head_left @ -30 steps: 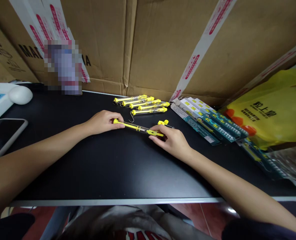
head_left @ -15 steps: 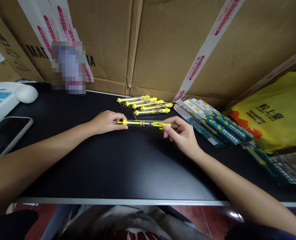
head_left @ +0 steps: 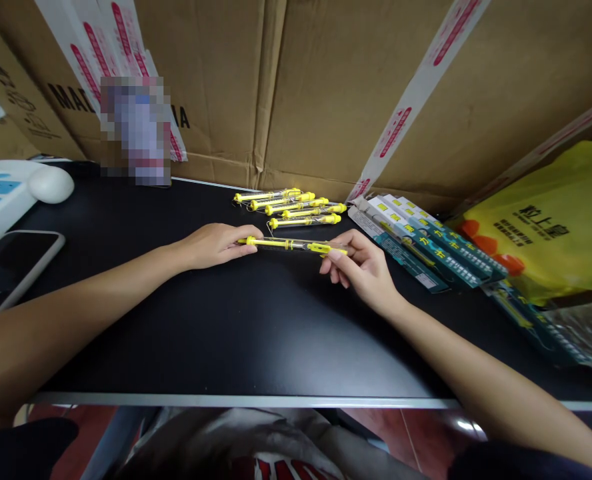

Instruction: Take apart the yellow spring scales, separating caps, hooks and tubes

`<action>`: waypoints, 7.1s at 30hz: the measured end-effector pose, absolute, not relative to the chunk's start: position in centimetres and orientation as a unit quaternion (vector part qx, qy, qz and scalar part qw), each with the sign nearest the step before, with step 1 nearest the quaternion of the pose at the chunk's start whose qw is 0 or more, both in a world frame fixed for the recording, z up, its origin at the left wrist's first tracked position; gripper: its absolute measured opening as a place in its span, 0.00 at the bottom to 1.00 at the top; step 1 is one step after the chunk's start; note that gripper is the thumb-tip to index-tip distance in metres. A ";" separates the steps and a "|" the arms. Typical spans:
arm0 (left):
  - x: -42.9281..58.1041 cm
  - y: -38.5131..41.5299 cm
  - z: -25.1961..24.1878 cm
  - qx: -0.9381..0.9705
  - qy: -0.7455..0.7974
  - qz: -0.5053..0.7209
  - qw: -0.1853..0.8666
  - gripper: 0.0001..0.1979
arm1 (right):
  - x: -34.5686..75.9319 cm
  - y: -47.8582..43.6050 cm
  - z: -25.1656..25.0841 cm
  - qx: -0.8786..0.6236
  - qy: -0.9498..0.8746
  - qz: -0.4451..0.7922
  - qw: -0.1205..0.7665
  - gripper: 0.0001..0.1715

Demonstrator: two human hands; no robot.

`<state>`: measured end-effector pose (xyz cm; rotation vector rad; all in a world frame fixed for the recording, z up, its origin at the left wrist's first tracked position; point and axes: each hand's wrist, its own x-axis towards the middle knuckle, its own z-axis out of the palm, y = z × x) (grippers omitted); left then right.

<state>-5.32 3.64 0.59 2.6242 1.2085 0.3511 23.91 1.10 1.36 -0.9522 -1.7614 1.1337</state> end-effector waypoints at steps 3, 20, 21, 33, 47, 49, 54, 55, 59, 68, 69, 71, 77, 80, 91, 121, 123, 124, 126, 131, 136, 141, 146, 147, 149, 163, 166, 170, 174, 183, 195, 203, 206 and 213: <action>-5.2 3.6 0.5 0.898 0.411 0.112 0.112 0.17 | 23.8 1.1 1.3 -0.378 -0.699 0.447 0.410 0.12; -4.7 3.3 0.5 0.905 0.406 0.094 0.087 0.17 | 24.0 1.4 1.5 -0.393 -0.664 0.460 0.439 0.13; -4.7 3.2 0.5 0.909 0.399 0.088 0.087 0.17 | 24.1 1.4 1.6 -0.393 -0.662 0.458 0.444 0.13; -4.4 2.8 0.4 0.914 0.389 0.096 0.065 0.13 | 24.2 1.5 1.9 -0.370 -0.655 0.482 0.449 0.16; -4.7 3.2 0.0 0.903 0.396 0.142 0.085 0.14 | 24.4 1.8 2.3 -0.354 -0.642 0.484 0.478 0.15; -4.7 3.2 0.0 0.899 0.399 0.154 0.094 0.14 | 24.6 2.0 2.7 -0.354 -0.634 0.479 0.494 0.15; -4.7 3.3 0.1 0.888 0.405 0.183 0.118 0.13 | 25.4 2.8 3.7 -0.365 -0.600 0.454 0.548 0.13; -4.8 3.3 0.1 0.886 0.406 0.189 0.122 0.13 | 25.6 3.0 4.0 -0.364 -0.592 0.451 0.560 0.14; -4.9 3.4 0.1 0.879 0.413 0.199 0.134 0.13 | 26.9 4.3 4.7 -0.342 -0.549 0.436 0.626 0.13; -4.9 3.4 0.0 0.878 0.406 0.210 0.138 0.13 | 28.5 5.9 4.9 -0.377 -0.549 0.349 0.659 0.09; -4.9 3.4 0.0 0.879 0.407 0.210 0.137 0.13 | 28.7 6.1 4.8 -0.396 -0.568 0.329 0.642 0.10; -4.9 3.4 0.0 0.879 0.407 0.209 0.134 0.13 | 29.1 6.4 4.4 -0.447 -0.633 0.276 0.569 0.12; -4.8 3.4 0.1 0.881 0.404 0.209 0.129 0.12 | 29.4 6.5 2.8 -0.557 -0.803 -0.045 0.208 0.18; -4.8 3.4 0.1 0.886 0.395 0.208 0.124 0.13 | 29.2 6.5 2.0 -0.561 -0.815 -0.096 0.108 0.21; -4.6 3.2 0.1 0.893 0.387 0.201 0.108 0.12 | 29.4 6.9 1.3 -0.552 -0.814 -0.165 0.077 0.21; -4.3 2.4 0.2 0.935 0.297 0.185 -0.052 0.13 | 22.9 -0.1 0.5 -0.366 -0.828 0.310 0.291 0.09; -4.3 2.4 0.1 0.935 0.294 0.189 -0.051 0.12 | 22.9 -0.1 0.5 -0.361 -0.823 0.318 0.301 0.08; -4.3 2.4 0.1 0.935 0.295 0.190 -0.049 0.12 | 22.9 -0.1 0.5 -0.358 -0.821 0.324 0.306 0.07; -4.3 2.4 0.1 0.934 0.299 0.188 -0.048 0.11 | 22.9 -0.1 0.5 -0.354 -0.815 0.335 0.313 0.07; -4.5 2.4 0.3 0.925 0.320 0.190 -0.075 0.13 | 22.9 -0.2 0.4 -0.352 -0.809 0.343 0.322 0.07; -3.4 1.2 1.0 0.904 0.315 0.284 -0.058 0.18 | 22.9 -0.3 0.5 -0.338 -0.819 0.342 0.315 0.07; -0.6 -1.6 1.1 0.880 0.346 0.305 0.114 0.22 | 23.0 -0.4 0.5 -0.326 -0.831 0.331 0.307 0.06; 0.5 -2.6 0.5 0.895 0.344 0.270 0.091 0.16 | 23.0 -0.6 0.6 -0.299 -0.858 0.293 0.298 0.08; 0.5 -2.5 0.5 0.893 0.350 0.269 0.089 0.14 | 23.0 -0.6 0.7 -0.295 -0.864 0.280 0.297 0.09; 0.3 -2.4 0.4 0.890 0.355 0.271 0.091 0.13 | 23.0 -0.6 0.7 -0.294 -0.871 0.261 0.293 0.10; 0.0 -2.1 -0.1 0.894 0.358 0.256 0.086 0.13 | 22.9 -0.9 0.3 -0.299 -0.906 0.190 0.231 0.11; 0.1 -2.2 -0.1 0.893 0.358 0.258 0.086 0.12 | 22.9 -0.9 0.5 -0.299 -0.918 0.160 0.205 0.13; 0.2 -2.3 -0.2 0.889 0.349 0.281 0.097 0.10 | 22.8 -1.1 0.7 -0.300 -0.925 0.137 0.190 0.15; 0.2 -2.4 -0.3 0.888 0.340 0.290 0.103 0.08 | 22.7 -1.3 0.8 -0.305 -0.927 0.121 0.180 0.16; 0.2 -2.4 -0.1 0.916 0.287 0.272 0.070 0.05 | 22.4 -1.6 0.7 -0.288 -0.938 0.131 0.142 0.19; -0.1 -2.1 -0.4 0.932 0.264 0.248 -0.011 0.09 | 22.8 -1.1 1.0 -0.274 -0.917 0.254 0.141 0.19; -0.1 -2.1 -0.4 0.933 0.261 0.247 -0.019 0.10 | 22.9 -1.1 1.0 -0.276 -0.898 0.311 0.142 0.20; -0.1 -2.0 -0.4 0.933 0.262 0.248 -0.016 0.09 | 22.9 -1.1 1.3 -0.287 -0.876 0.361 0.144 0.23; -0.1 -2.1 -0.3 0.931 0.265 0.250 -0.023 0.10 | 22.8 -1.3 1.4 -0.321 -0.806 0.475 0.149 0.27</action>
